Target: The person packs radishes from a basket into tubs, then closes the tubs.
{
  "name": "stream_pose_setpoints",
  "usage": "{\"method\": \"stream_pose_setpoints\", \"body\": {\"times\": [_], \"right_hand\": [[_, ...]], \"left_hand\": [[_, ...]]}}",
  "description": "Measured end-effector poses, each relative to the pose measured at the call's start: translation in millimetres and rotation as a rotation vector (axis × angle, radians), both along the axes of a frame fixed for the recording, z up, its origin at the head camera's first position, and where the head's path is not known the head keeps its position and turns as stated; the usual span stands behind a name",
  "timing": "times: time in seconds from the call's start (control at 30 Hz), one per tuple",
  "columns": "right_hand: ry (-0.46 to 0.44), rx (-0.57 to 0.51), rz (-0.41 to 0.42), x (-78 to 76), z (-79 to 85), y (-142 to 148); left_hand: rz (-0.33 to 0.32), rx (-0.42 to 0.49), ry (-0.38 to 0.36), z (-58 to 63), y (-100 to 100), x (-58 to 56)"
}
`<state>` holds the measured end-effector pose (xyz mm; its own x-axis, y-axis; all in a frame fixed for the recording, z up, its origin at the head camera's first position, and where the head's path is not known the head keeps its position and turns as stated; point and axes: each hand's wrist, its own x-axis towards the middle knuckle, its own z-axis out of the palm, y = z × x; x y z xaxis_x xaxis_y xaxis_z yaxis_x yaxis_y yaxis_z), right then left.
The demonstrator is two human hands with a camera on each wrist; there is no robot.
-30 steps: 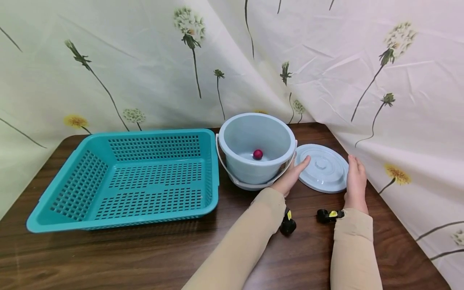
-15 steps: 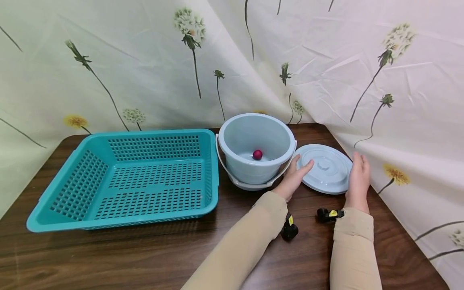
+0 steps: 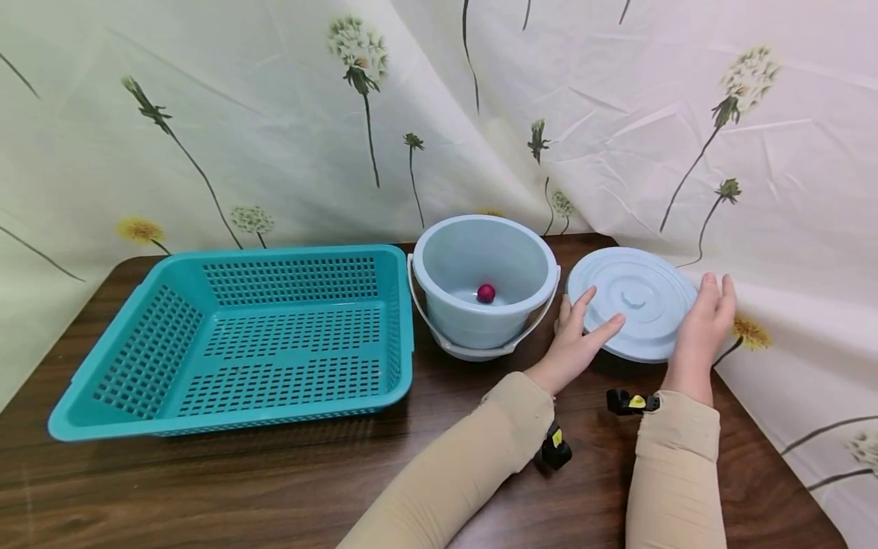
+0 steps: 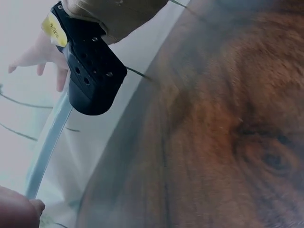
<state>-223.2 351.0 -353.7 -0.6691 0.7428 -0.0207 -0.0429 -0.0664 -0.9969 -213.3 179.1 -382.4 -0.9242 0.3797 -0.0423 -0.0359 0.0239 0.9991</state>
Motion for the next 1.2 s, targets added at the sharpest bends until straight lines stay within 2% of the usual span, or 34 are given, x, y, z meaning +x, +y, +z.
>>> {"method": "stream_pose_setpoints", "body": {"times": [0.1, 0.33, 0.57, 0.87, 1.03, 1.13, 1.2], "right_hand": [[0.034, -0.011, -0.018, 2.5, 8.3, -2.0], [0.182, -0.07, -0.025, 11.0, 26.6, -4.7], [0.246, -0.082, -0.036, 18.3, 42.0, -9.6], [0.339, -0.123, -0.004, 23.9, 54.2, -19.8], [0.355, -0.137, 0.028, 25.2, 59.6, -34.4], [0.378, -0.107, 0.056, 23.7, 61.3, -48.6], [0.403, -0.081, 0.08, 21.9, 61.7, -58.3]], "left_hand": [[-0.003, 0.003, 0.036, 7.2, -1.1, 2.6], [-0.009, 0.008, 0.116, 25.1, -5.1, 10.2], [-0.014, -0.004, 0.221, 42.3, -11.5, 18.5], [-0.016, -0.081, 0.354, 64.5, -30.0, 32.3], [0.039, -0.189, 0.425, 74.6, -45.8, 37.6], [0.094, -0.259, 0.472, 79.7, -56.3, 39.4], [0.132, -0.267, 0.486, 82.5, -63.7, 39.5]]}}
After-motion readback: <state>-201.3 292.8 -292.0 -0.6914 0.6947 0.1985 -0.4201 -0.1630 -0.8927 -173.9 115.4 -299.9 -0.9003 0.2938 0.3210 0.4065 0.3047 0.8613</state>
